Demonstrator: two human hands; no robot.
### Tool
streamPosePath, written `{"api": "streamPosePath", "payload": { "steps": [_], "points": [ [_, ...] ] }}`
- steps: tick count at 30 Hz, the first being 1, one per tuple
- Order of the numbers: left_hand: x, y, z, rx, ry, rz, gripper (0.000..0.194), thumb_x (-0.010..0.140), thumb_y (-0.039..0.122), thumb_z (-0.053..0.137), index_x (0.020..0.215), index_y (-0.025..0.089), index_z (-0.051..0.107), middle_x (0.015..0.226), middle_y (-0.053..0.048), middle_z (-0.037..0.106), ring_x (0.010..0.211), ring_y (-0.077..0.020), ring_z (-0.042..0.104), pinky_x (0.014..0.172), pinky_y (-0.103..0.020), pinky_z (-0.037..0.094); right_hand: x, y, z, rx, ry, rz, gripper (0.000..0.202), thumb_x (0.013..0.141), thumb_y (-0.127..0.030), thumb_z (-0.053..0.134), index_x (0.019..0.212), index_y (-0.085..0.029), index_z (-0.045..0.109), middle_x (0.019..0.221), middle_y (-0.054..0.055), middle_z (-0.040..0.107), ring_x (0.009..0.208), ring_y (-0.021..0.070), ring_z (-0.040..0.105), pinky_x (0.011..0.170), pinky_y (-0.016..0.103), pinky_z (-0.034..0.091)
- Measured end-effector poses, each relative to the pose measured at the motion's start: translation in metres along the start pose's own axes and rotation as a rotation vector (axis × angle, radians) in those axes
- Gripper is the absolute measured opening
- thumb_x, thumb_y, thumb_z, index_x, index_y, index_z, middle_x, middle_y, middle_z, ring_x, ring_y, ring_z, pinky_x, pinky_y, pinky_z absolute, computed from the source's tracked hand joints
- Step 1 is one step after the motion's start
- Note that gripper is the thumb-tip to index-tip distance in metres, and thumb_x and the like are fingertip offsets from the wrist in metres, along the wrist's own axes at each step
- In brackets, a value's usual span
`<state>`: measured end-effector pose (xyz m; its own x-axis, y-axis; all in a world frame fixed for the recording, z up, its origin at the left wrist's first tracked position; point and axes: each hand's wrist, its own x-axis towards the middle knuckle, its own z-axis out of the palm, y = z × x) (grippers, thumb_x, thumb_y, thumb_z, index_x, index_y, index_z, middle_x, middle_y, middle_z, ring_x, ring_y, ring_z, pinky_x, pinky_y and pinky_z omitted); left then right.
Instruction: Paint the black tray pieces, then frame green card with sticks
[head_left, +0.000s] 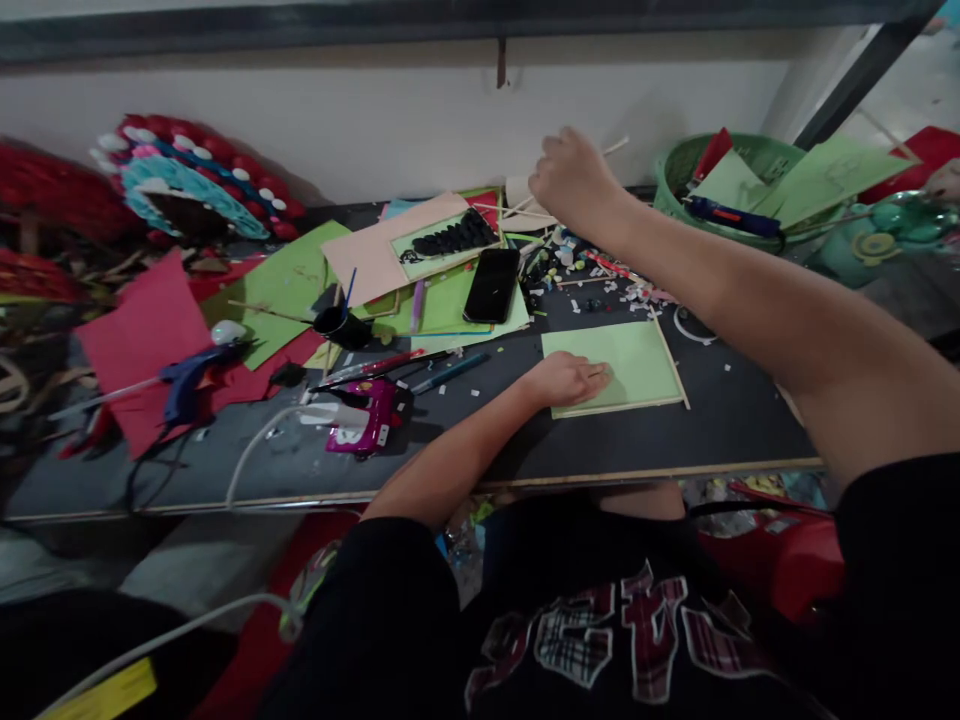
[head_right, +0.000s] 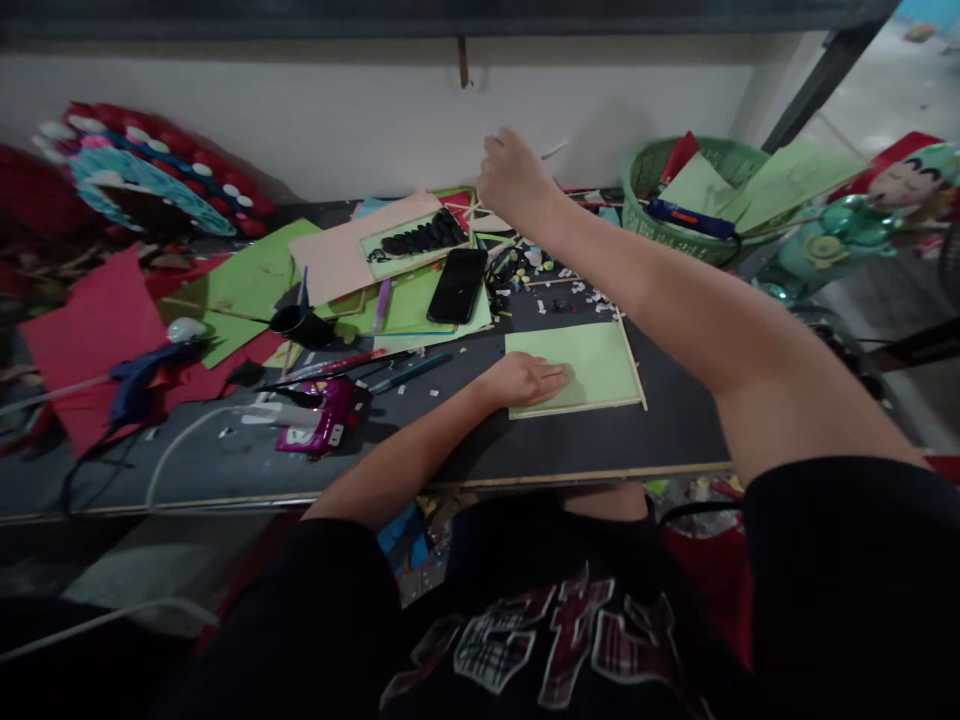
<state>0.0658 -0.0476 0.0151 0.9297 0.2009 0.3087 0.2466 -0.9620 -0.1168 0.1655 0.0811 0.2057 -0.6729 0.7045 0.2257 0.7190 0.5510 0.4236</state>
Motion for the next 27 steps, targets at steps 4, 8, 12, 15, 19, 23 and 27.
{"api": "streamPosePath", "payload": {
  "steps": [4, 8, 12, 15, 19, 23, 27],
  "points": [
    [0.001, 0.002, -0.002, 0.013, 0.006, -0.013, 0.037, 0.104, 0.031, 0.035, 0.111, 0.018, 0.070, 0.119, -0.008, 0.074, 0.077, -0.0141, 0.070, 0.056, -0.025, 0.047, -0.058, 0.003, -0.009, 0.133, -0.056, 0.036, 0.020, 0.095, -0.032, 0.059, 0.102, -0.021, 0.075, 0.100, 0.007, 0.072, 0.100, 0.0243, 0.063, 0.086, 0.038, 0.045],
    [0.002, 0.005, -0.003, 0.047, 0.032, -0.063, 0.036, 0.105, 0.029, 0.035, 0.110, 0.016, 0.069, 0.112, -0.006, 0.076, 0.074, -0.0133, 0.070, 0.053, -0.025, 0.044, -0.142, 0.000, 0.044, 0.329, 0.067, 0.099, 0.028, 0.095, -0.041, 0.057, 0.104, -0.021, 0.075, 0.092, 0.009, 0.071, 0.090, 0.0243, 0.063, 0.086, 0.040, 0.045],
    [0.000, 0.003, -0.004, 0.032, 0.061, -0.030, 0.032, 0.104, 0.030, 0.040, 0.107, 0.017, 0.069, 0.112, -0.005, 0.076, 0.080, -0.0135, 0.072, 0.055, -0.025, 0.044, -0.195, -0.015, 0.104, 0.451, 0.225, 0.343, 0.029, 0.096, -0.039, 0.054, 0.097, -0.022, 0.077, 0.089, 0.008, 0.074, 0.092, 0.0238, 0.064, 0.090, 0.040, 0.044],
    [-0.002, 0.002, -0.006, 0.032, 0.092, -0.002, 0.030, 0.103, 0.029, 0.042, 0.107, 0.018, 0.070, 0.112, -0.004, 0.076, 0.085, -0.0124, 0.071, 0.057, -0.025, 0.045, -0.204, -0.026, 0.118, 0.543, 0.271, 0.370, 0.029, 0.097, -0.039, 0.052, 0.095, -0.023, 0.076, 0.092, 0.005, 0.077, 0.096, 0.0236, 0.064, 0.093, 0.041, 0.044],
    [-0.003, 0.002, -0.011, 0.067, 0.279, 0.001, 0.024, 0.101, 0.028, 0.048, 0.102, 0.017, 0.069, 0.097, -0.002, 0.078, 0.074, -0.0116, 0.069, 0.057, -0.025, 0.044, -0.202, -0.033, 0.109, 0.510, 0.310, 0.418, 0.030, 0.098, -0.039, 0.049, 0.098, -0.024, 0.075, 0.121, 0.006, 0.072, 0.116, 0.0256, 0.059, 0.102, 0.043, 0.040],
    [-0.006, 0.003, -0.016, 0.130, 0.520, -0.172, 0.011, 0.095, 0.023, 0.058, 0.096, 0.017, 0.067, 0.067, 0.002, 0.071, 0.057, -0.0108, 0.061, 0.054, -0.026, 0.040, -0.202, -0.040, 0.102, 0.394, 0.290, 0.542, 0.033, 0.097, -0.043, 0.049, 0.093, -0.025, 0.077, 0.142, 0.007, 0.059, 0.128, 0.0306, 0.050, 0.106, 0.049, 0.035],
    [-0.008, 0.001, -0.016, 0.128, 0.435, -0.026, 0.010, 0.096, 0.024, 0.056, 0.094, 0.018, 0.065, 0.055, 0.004, 0.058, 0.052, -0.0101, 0.055, 0.050, -0.026, 0.035, -0.200, -0.051, 0.103, 0.391, 0.212, 0.529, 0.030, 0.096, -0.043, 0.052, 0.090, -0.028, 0.078, 0.144, 0.005, 0.057, 0.130, 0.0311, 0.047, 0.105, 0.052, 0.032]
  ]
}}
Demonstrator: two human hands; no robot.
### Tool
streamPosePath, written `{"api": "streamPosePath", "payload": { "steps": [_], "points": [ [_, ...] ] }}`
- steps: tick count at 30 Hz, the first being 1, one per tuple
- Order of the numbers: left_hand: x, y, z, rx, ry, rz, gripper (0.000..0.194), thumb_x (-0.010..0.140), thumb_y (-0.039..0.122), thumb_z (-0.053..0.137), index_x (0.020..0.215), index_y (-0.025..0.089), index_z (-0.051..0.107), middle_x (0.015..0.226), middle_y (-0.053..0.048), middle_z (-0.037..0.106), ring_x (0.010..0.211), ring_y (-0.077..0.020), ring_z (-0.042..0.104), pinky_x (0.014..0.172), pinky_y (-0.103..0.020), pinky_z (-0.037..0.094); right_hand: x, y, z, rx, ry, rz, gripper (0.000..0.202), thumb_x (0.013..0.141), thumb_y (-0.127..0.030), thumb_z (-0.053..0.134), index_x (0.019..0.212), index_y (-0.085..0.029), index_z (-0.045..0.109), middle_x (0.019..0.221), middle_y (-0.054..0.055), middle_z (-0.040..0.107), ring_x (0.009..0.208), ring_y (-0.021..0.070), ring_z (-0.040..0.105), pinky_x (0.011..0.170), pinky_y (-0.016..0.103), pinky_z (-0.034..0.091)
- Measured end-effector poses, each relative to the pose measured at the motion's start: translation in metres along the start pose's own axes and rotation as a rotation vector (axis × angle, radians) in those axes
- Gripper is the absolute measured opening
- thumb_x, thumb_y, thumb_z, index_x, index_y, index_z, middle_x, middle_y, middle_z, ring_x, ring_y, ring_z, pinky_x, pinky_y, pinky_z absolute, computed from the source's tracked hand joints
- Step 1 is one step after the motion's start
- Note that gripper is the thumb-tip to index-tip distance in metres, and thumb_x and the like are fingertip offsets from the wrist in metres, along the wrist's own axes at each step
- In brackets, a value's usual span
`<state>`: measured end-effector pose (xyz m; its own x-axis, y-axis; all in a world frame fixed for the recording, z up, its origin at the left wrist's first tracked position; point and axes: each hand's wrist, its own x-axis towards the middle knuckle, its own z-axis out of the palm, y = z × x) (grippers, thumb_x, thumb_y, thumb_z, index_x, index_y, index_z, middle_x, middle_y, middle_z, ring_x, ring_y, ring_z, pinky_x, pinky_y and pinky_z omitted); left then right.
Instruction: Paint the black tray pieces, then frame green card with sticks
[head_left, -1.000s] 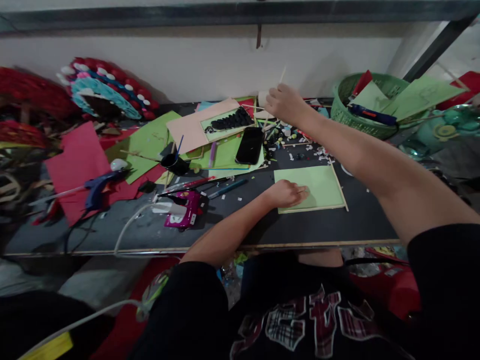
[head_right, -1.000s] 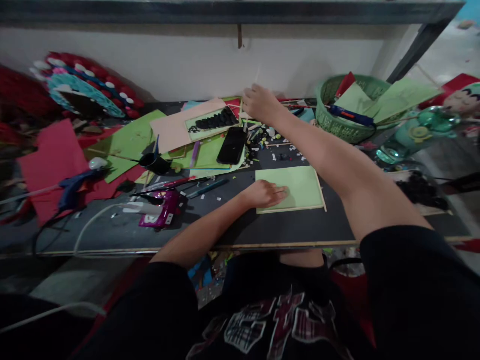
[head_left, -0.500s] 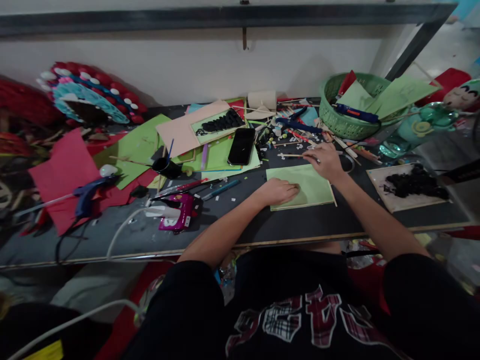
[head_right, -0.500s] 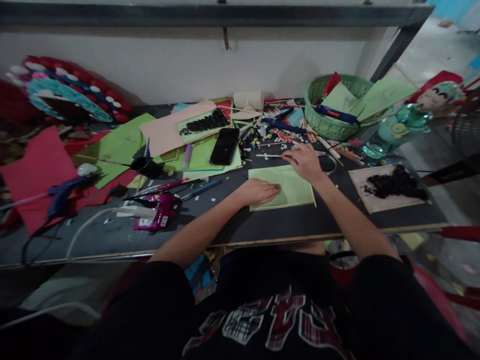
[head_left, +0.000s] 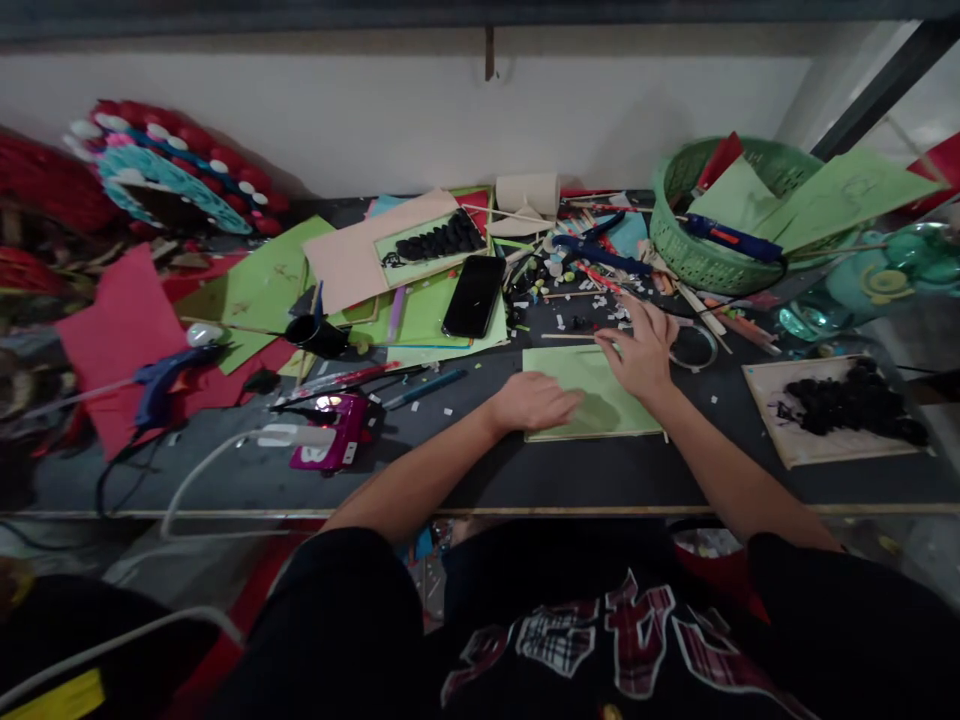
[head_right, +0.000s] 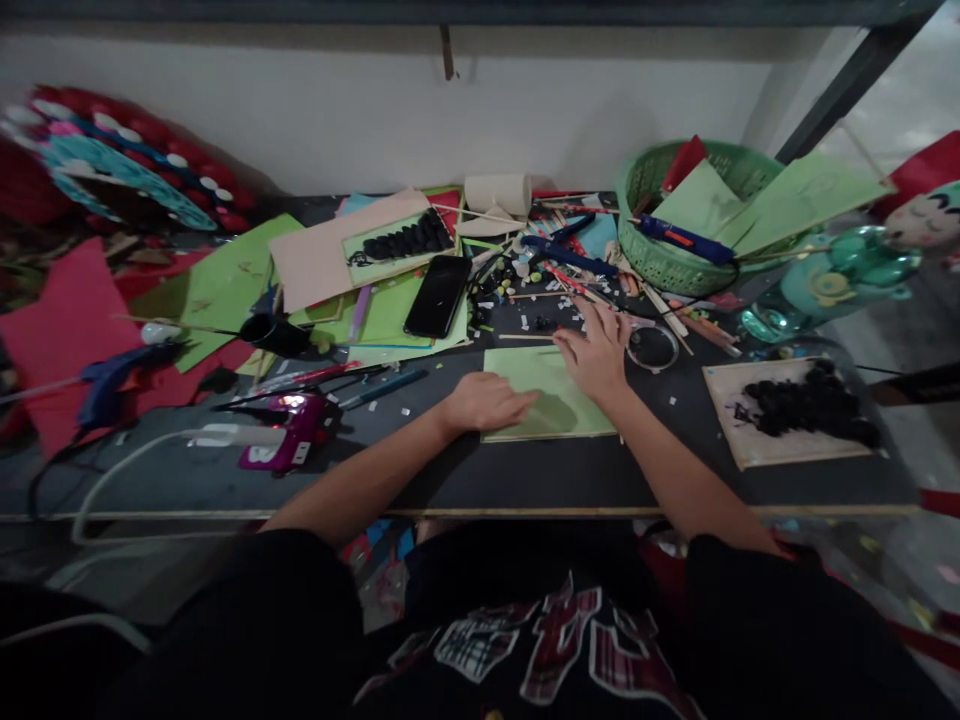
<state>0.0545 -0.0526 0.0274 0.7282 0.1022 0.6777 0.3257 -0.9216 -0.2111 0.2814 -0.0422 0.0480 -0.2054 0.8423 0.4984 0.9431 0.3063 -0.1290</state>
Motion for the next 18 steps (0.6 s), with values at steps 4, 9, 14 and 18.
{"api": "streamPosePath", "payload": {
  "steps": [4, 9, 14, 18],
  "points": [
    [0.001, -0.001, 0.004, -0.057, -0.002, 0.107, 0.016, 0.096, 0.027, 0.057, 0.084, 0.019, 0.063, 0.053, 0.006, 0.054, 0.049, -0.0086, 0.051, 0.047, -0.025, 0.033, 0.000, -0.010, 0.004, 0.014, -0.021, -0.024, 0.028, 0.095, -0.041, 0.054, 0.087, -0.030, 0.078, 0.144, 0.003, 0.058, 0.129, 0.0291, 0.047, 0.107, 0.053, 0.026],
    [0.002, -0.002, 0.004, -0.068, 0.054, 0.041, 0.017, 0.096, 0.026, 0.058, 0.081, 0.019, 0.063, 0.052, 0.007, 0.056, 0.047, -0.0079, 0.051, 0.045, -0.025, 0.031, 0.004, -0.013, 0.003, 0.017, -0.051, -0.004, 0.027, 0.096, -0.039, 0.054, 0.088, -0.029, 0.078, 0.144, 0.003, 0.057, 0.130, 0.0293, 0.046, 0.107, 0.055, 0.025],
    [0.001, -0.001, 0.001, -0.065, 0.025, 0.042, 0.023, 0.097, 0.027, 0.056, 0.077, 0.019, 0.063, 0.051, 0.006, 0.057, 0.048, -0.0081, 0.052, 0.047, -0.025, 0.030, 0.006, -0.013, 0.007, 0.045, -0.093, -0.039, 0.025, 0.095, -0.036, 0.056, 0.087, -0.028, 0.078, 0.143, 0.004, 0.059, 0.130, 0.0298, 0.047, 0.109, 0.057, 0.023],
    [-0.002, 0.001, 0.000, -0.041, -0.118, 0.033, 0.038, 0.100, 0.029, 0.049, 0.065, 0.020, 0.058, 0.052, 0.004, 0.057, 0.051, -0.0088, 0.053, 0.049, -0.026, 0.029, 0.004, -0.019, 0.007, 0.114, -0.105, -0.096, 0.025, 0.096, -0.032, 0.055, 0.088, -0.029, 0.078, 0.138, 0.002, 0.063, 0.130, 0.0284, 0.049, 0.110, 0.057, 0.022]
  ]
}}
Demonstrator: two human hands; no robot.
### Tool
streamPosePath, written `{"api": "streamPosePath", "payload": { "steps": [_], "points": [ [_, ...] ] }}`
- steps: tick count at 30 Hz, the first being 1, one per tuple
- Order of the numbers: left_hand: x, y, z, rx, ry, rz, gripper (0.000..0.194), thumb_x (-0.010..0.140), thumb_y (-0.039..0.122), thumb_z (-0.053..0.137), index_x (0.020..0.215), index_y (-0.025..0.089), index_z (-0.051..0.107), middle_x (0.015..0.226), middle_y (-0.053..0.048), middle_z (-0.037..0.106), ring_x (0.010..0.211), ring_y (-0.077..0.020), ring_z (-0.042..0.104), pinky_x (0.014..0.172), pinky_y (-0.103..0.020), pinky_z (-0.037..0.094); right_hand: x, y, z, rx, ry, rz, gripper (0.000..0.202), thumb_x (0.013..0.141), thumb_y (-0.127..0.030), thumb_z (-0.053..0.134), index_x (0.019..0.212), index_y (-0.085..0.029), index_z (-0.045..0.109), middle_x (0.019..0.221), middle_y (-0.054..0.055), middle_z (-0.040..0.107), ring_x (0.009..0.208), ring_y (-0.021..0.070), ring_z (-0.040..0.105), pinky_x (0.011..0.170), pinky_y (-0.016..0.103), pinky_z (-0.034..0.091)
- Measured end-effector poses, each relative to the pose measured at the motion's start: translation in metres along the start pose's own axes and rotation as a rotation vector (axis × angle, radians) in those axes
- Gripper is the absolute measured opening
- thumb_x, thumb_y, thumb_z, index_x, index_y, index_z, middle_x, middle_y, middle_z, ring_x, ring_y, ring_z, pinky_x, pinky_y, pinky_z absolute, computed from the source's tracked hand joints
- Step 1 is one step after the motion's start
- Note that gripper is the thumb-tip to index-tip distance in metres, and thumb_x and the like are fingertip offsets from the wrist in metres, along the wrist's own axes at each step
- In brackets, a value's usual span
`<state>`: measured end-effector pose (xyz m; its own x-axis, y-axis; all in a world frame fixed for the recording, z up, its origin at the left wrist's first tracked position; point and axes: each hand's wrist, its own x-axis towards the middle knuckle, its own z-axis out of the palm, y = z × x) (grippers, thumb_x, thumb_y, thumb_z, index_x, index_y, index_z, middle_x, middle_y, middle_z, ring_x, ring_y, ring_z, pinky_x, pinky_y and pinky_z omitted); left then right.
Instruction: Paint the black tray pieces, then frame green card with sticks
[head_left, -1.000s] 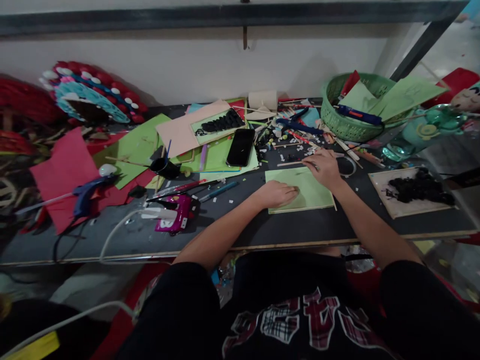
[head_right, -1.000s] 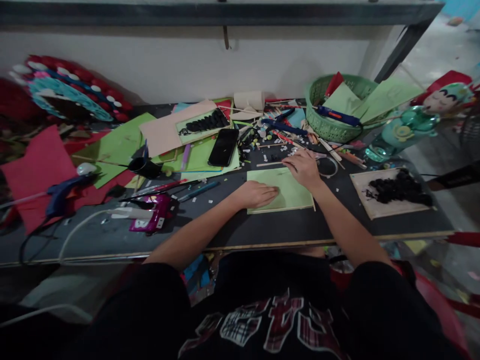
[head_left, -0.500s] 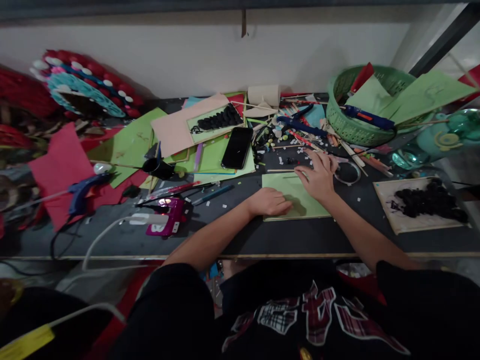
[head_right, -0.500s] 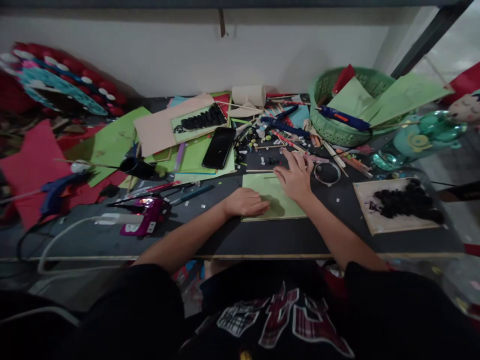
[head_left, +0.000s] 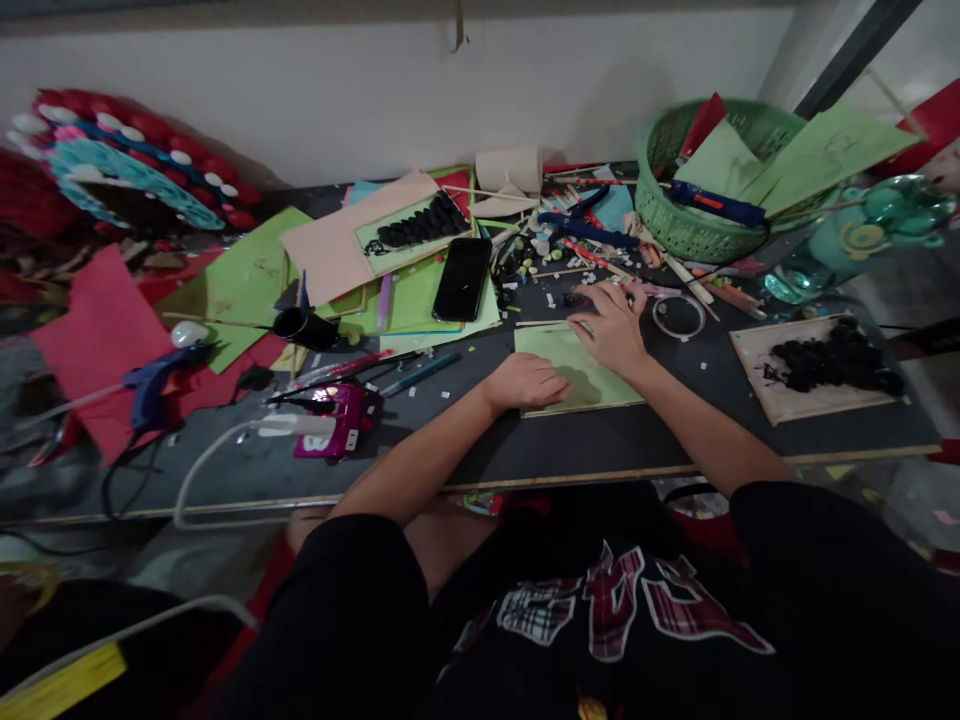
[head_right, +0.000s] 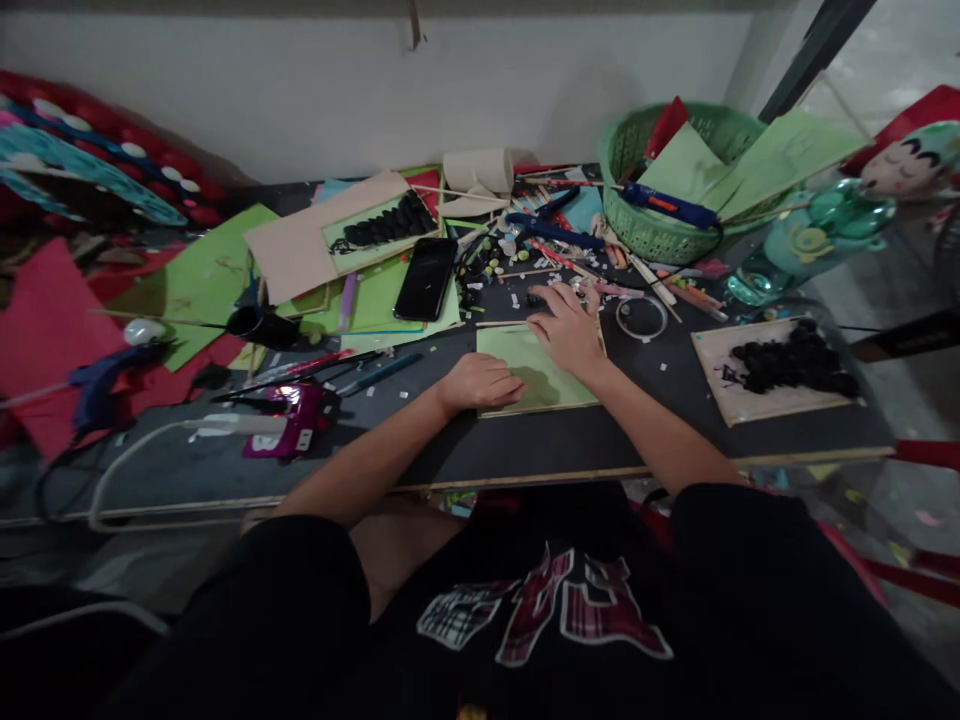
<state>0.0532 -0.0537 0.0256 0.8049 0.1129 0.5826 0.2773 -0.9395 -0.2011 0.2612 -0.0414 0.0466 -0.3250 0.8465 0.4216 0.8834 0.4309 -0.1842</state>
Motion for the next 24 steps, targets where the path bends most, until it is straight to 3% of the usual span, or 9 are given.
{"api": "streamPosePath", "payload": {
  "steps": [12, 17, 19, 21, 24],
  "points": [
    [0.001, 0.002, 0.004, -0.084, -0.119, -0.061, 0.042, 0.102, 0.030, 0.042, 0.066, 0.020, 0.060, 0.053, 0.001, 0.059, 0.052, -0.0111, 0.054, 0.047, -0.029, 0.030, -0.001, 0.005, -0.001, 0.025, 0.033, 0.003, 0.023, 0.095, -0.035, 0.056, 0.088, -0.028, 0.078, 0.130, 0.002, 0.068, 0.124, 0.0288, 0.052, 0.109, 0.056, 0.022],
    [0.002, 0.004, 0.007, -0.035, -0.022, -0.035, 0.036, 0.100, 0.029, 0.048, 0.068, 0.020, 0.061, 0.054, 0.002, 0.059, 0.053, -0.0114, 0.055, 0.049, -0.028, 0.034, 0.000, 0.014, -0.002, -0.001, 0.030, 0.009, 0.025, 0.095, -0.037, 0.055, 0.087, -0.027, 0.076, 0.130, 0.003, 0.067, 0.123, 0.0284, 0.053, 0.107, 0.056, 0.023],
    [0.002, 0.002, 0.005, 0.018, 0.074, -0.137, 0.027, 0.098, 0.027, 0.052, 0.075, 0.021, 0.066, 0.060, 0.001, 0.063, 0.059, -0.0121, 0.059, 0.054, -0.027, 0.040, 0.000, 0.019, -0.003, 0.005, 0.020, 0.007, 0.026, 0.096, -0.038, 0.054, 0.088, -0.027, 0.076, 0.131, 0.003, 0.066, 0.123, 0.0285, 0.052, 0.107, 0.055, 0.024],
    [0.002, -0.002, 0.003, 0.089, 0.140, -0.327, 0.018, 0.097, 0.028, 0.055, 0.091, 0.022, 0.071, 0.079, -0.003, 0.072, 0.074, -0.0150, 0.066, 0.067, -0.029, 0.048, 0.001, 0.022, -0.005, 0.027, -0.010, -0.025, 0.027, 0.096, -0.039, 0.052, 0.091, -0.027, 0.075, 0.127, 0.003, 0.068, 0.119, 0.0274, 0.054, 0.106, 0.053, 0.025],
    [0.001, -0.011, 0.002, 0.129, 0.113, -0.566, 0.024, 0.097, 0.038, 0.058, 0.111, 0.024, 0.072, 0.120, -0.012, 0.070, 0.107, -0.0250, 0.065, 0.089, -0.040, 0.049, 0.000, 0.018, -0.006, 0.062, -0.063, -0.098, 0.032, 0.099, -0.039, 0.046, 0.095, -0.026, 0.074, 0.115, 0.002, 0.073, 0.110, 0.0235, 0.058, 0.106, 0.049, 0.027]
  ]
}}
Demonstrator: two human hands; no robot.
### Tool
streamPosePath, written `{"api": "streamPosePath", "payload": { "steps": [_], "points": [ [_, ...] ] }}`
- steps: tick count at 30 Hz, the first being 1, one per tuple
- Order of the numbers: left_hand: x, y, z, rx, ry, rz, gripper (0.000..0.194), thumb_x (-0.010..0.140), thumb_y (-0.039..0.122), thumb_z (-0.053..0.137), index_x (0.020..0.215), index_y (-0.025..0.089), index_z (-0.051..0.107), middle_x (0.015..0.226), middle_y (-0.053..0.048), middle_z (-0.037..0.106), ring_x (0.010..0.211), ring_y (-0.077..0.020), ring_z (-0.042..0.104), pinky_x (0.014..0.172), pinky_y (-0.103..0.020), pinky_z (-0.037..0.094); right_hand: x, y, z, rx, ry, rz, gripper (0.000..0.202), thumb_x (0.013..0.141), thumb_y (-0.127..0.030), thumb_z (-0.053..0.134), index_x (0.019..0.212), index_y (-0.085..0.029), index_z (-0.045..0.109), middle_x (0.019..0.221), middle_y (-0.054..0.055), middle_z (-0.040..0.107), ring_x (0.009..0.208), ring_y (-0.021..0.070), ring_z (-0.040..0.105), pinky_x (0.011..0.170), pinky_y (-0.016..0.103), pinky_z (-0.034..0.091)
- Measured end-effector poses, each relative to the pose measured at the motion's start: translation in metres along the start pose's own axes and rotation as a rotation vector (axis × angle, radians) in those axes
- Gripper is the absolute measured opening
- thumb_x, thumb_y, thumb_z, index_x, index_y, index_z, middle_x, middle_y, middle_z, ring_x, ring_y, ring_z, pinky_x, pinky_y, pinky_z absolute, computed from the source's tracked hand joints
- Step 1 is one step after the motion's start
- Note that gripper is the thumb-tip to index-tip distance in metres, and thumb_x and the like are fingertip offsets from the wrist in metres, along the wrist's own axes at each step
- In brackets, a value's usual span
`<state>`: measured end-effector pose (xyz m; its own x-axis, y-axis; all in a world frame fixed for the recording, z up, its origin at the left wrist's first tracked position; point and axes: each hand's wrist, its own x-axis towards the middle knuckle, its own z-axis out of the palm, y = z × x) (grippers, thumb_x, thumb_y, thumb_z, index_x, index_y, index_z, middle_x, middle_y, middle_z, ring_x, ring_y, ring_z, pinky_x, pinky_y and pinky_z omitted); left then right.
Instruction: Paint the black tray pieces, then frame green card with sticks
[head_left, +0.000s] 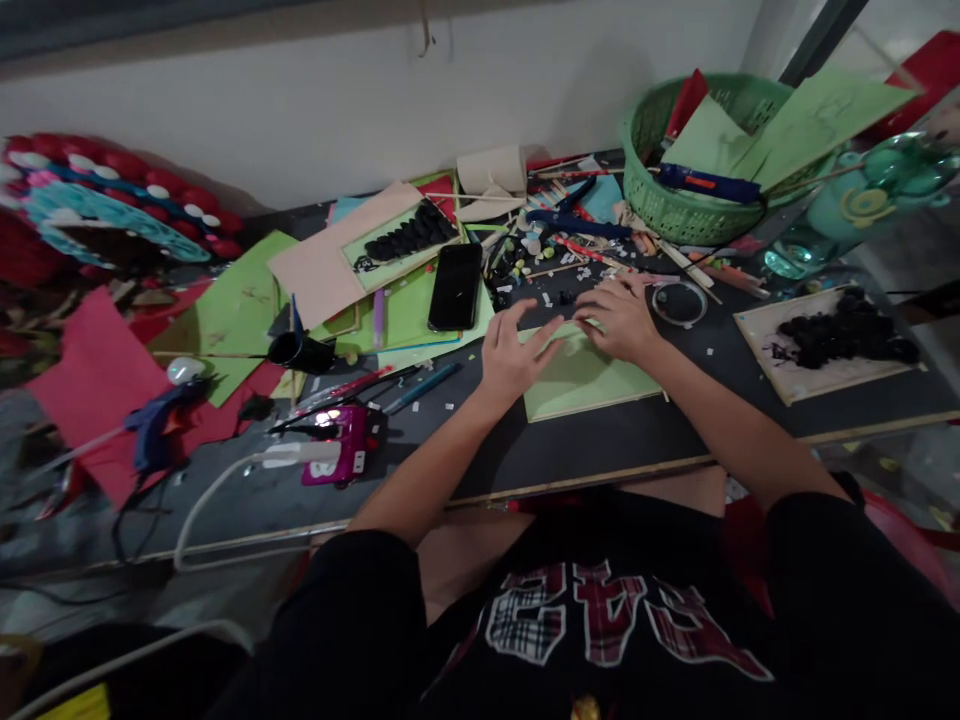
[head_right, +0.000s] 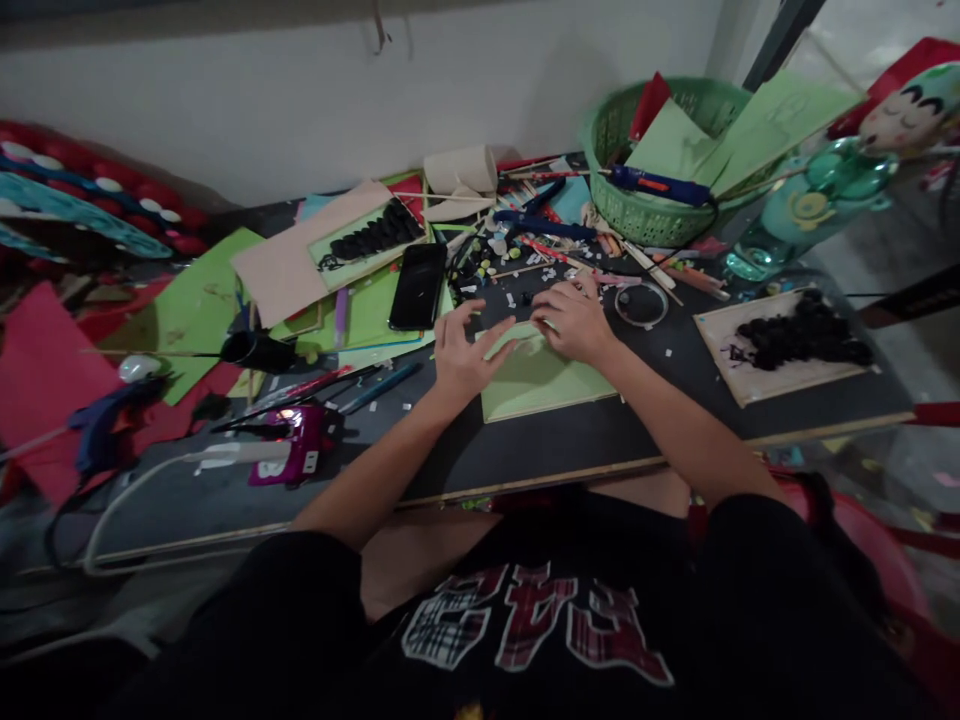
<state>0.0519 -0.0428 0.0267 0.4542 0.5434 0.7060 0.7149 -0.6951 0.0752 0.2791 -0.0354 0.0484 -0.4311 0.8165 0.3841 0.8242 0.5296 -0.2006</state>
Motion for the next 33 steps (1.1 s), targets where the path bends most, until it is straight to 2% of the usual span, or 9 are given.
{"api": "streamPosePath", "payload": {
  "steps": [2, 6, 9, 13, 16, 19, 26, 31, 33],
  "points": [
    [0.000, -0.004, 0.003, -0.024, -0.053, -0.054, 0.025, 0.097, 0.040, 0.057, 0.111, 0.025, 0.072, 0.122, -0.011, 0.070, 0.113, -0.0278, 0.062, 0.089, -0.042, 0.047, -0.001, -0.006, 0.001, 0.010, -0.013, -0.029, 0.034, 0.101, -0.039, 0.042, 0.097, -0.026, 0.074, 0.110, 0.002, 0.074, 0.106, 0.0220, 0.059, 0.104, 0.046, 0.030],
    [-0.002, -0.008, 0.008, -0.073, -0.090, -0.006, 0.023, 0.100, 0.033, 0.054, 0.108, 0.024, 0.073, 0.089, -0.005, 0.077, 0.101, -0.0249, 0.065, 0.080, -0.038, 0.047, -0.003, -0.010, -0.003, 0.027, -0.010, -0.044, 0.035, 0.101, -0.039, 0.042, 0.094, -0.024, 0.073, 0.107, 0.004, 0.074, 0.102, 0.0217, 0.061, 0.094, 0.041, 0.038],
    [-0.003, -0.013, 0.009, -0.061, -0.073, -0.039, 0.025, 0.100, 0.032, 0.052, 0.098, 0.023, 0.075, 0.081, -0.006, 0.075, 0.096, -0.0235, 0.065, 0.078, -0.037, 0.047, -0.004, 0.001, -0.018, 0.018, 0.023, -0.034, 0.034, 0.099, -0.043, 0.044, 0.098, -0.024, 0.072, 0.110, 0.006, 0.073, 0.107, 0.0241, 0.061, 0.095, 0.041, 0.040],
    [-0.003, -0.028, 0.013, -0.029, -0.075, -0.124, 0.026, 0.099, 0.034, 0.054, 0.092, 0.023, 0.076, 0.080, -0.006, 0.074, 0.096, -0.0252, 0.064, 0.079, -0.040, 0.047, -0.012, 0.019, -0.039, -0.049, 0.178, 0.294, 0.038, 0.099, -0.046, 0.041, 0.103, -0.022, 0.070, 0.104, 0.011, 0.072, 0.104, 0.0281, 0.063, 0.094, 0.044, 0.044],
    [-0.004, -0.037, 0.018, -0.013, -0.075, -0.167, 0.024, 0.098, 0.034, 0.056, 0.092, 0.023, 0.076, 0.082, -0.007, 0.072, 0.094, -0.0243, 0.064, 0.078, -0.039, 0.048, -0.030, 0.022, -0.039, -0.075, 0.116, 0.511, 0.037, 0.094, -0.050, 0.050, 0.093, -0.020, 0.071, 0.089, 0.010, 0.073, 0.089, 0.0276, 0.066, 0.081, 0.041, 0.048],
    [-0.005, -0.040, 0.021, -0.020, -0.066, -0.173, 0.025, 0.098, 0.033, 0.053, 0.094, 0.022, 0.076, 0.083, -0.007, 0.071, 0.094, -0.0233, 0.064, 0.080, -0.038, 0.049, -0.047, 0.021, -0.031, -0.086, 0.038, 0.609, 0.032, 0.080, -0.053, 0.067, 0.087, -0.022, 0.073, 0.082, 0.008, 0.073, 0.079, 0.0271, 0.067, 0.072, 0.040, 0.050],
    [-0.006, -0.038, 0.022, -0.062, -0.107, -0.129, 0.026, 0.098, 0.034, 0.053, 0.096, 0.023, 0.076, 0.088, -0.007, 0.071, 0.096, -0.0232, 0.064, 0.081, -0.037, 0.050, -0.057, 0.019, -0.026, -0.109, -0.015, 0.608, 0.009, 0.074, -0.030, 0.070, 0.075, -0.025, 0.077, 0.078, 0.006, 0.076, 0.072, 0.0244, 0.065, 0.064, 0.037, 0.050],
    [-0.006, -0.034, 0.020, -0.030, -0.127, -0.147, 0.024, 0.097, 0.034, 0.055, 0.094, 0.023, 0.076, 0.104, -0.010, 0.071, 0.097, -0.0239, 0.065, 0.084, -0.039, 0.050, -0.054, 0.021, -0.037, -0.067, -0.069, 0.607, 0.014, 0.073, -0.038, 0.072, 0.073, -0.025, 0.077, 0.071, 0.005, 0.074, 0.070, 0.0248, 0.065, 0.065, 0.038, 0.050],
    [-0.005, -0.032, 0.019, -0.015, -0.125, -0.130, 0.026, 0.097, 0.034, 0.055, 0.092, 0.022, 0.077, 0.102, -0.010, 0.072, 0.099, -0.0242, 0.066, 0.083, -0.039, 0.050, -0.049, 0.026, -0.040, -0.054, -0.013, 0.589, 0.022, 0.078, -0.043, 0.068, 0.076, -0.023, 0.077, 0.076, 0.007, 0.075, 0.075, 0.0262, 0.067, 0.069, 0.039, 0.051]
  ]
}}
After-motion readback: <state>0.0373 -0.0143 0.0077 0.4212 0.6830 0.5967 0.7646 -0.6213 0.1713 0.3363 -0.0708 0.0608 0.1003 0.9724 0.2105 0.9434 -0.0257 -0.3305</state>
